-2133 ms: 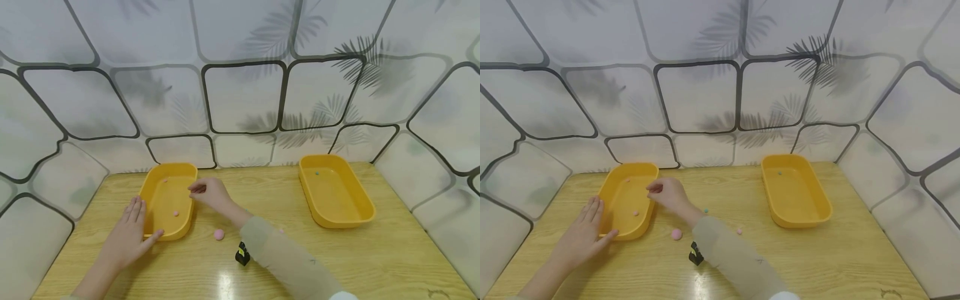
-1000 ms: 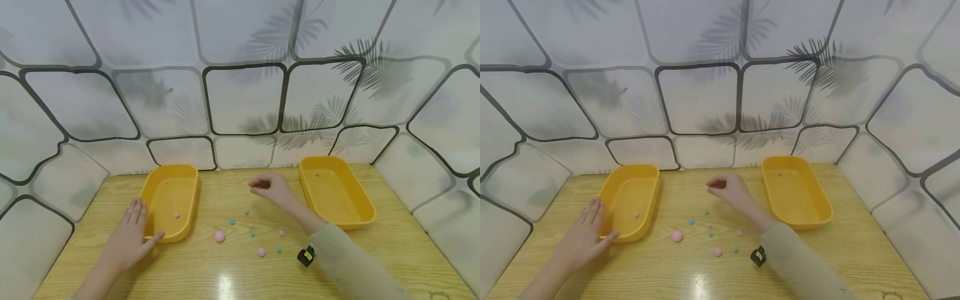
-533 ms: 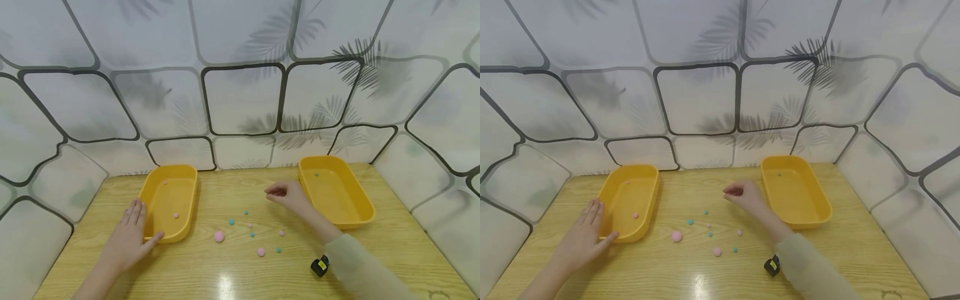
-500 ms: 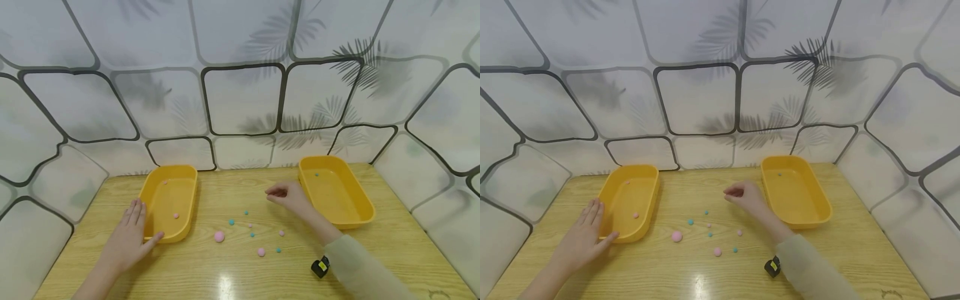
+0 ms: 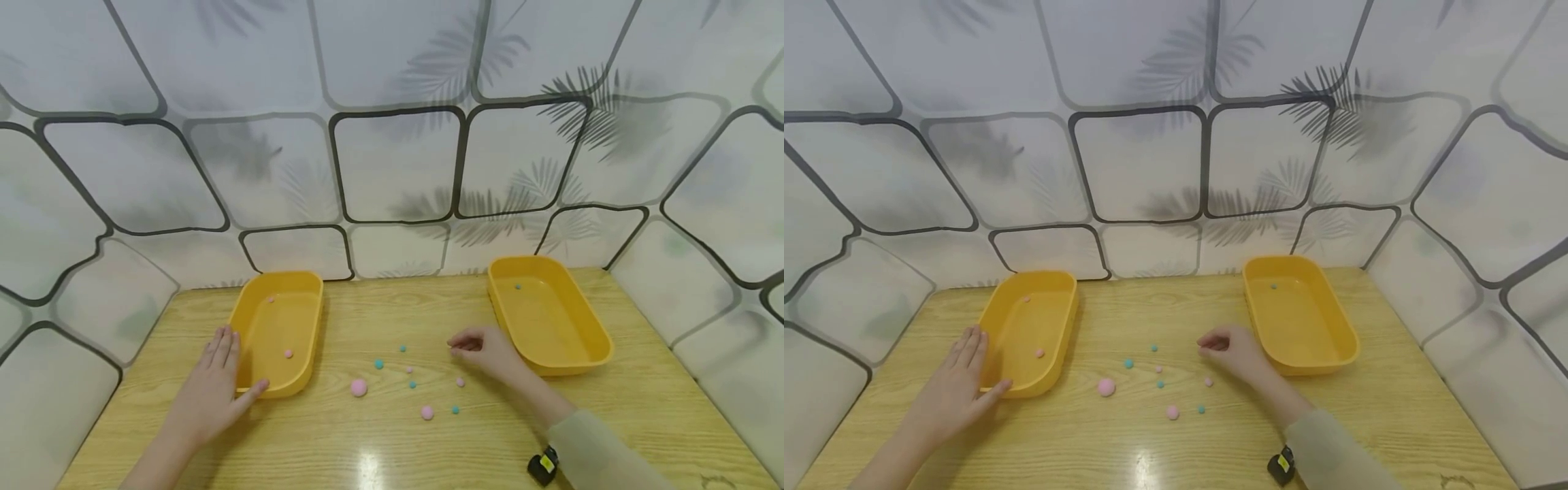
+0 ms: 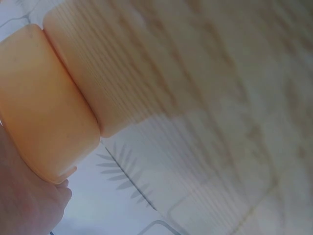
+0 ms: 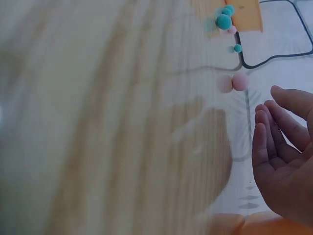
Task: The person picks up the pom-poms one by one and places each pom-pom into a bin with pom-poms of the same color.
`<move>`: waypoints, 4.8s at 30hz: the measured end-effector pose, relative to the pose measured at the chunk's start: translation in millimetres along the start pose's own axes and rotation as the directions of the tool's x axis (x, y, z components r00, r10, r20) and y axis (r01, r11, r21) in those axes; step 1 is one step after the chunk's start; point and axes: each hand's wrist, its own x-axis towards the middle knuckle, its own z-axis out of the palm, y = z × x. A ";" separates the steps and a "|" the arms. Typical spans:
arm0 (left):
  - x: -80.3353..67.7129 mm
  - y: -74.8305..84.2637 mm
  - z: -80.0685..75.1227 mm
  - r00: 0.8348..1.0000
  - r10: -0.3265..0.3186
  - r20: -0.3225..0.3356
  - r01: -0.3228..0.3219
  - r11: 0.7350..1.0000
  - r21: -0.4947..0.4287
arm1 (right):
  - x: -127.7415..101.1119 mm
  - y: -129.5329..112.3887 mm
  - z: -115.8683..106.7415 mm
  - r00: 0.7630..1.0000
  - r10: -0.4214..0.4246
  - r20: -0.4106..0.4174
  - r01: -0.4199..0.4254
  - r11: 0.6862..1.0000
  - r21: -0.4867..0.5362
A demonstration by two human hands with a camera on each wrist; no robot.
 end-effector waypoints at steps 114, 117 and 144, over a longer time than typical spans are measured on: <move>-0.2 -0.1 0.6 1.000 0.003 0.004 -0.003 1.000 0.002 | 103.4 -145.5 101.9 0.958 -0.217 0.187 0.222 0.975 -0.003; 0.4 -0.5 1.1 1.000 0.001 0.004 -0.001 1.000 -0.002 | 105.9 -148.8 108.7 0.955 -0.224 0.192 0.229 0.973 -0.002; 0.7 -0.1 0.7 0.999 -0.023 0.048 0.023 1.000 0.002 | 117.5 -164.0 152.5 0.948 -0.253 0.196 0.242 0.967 0.077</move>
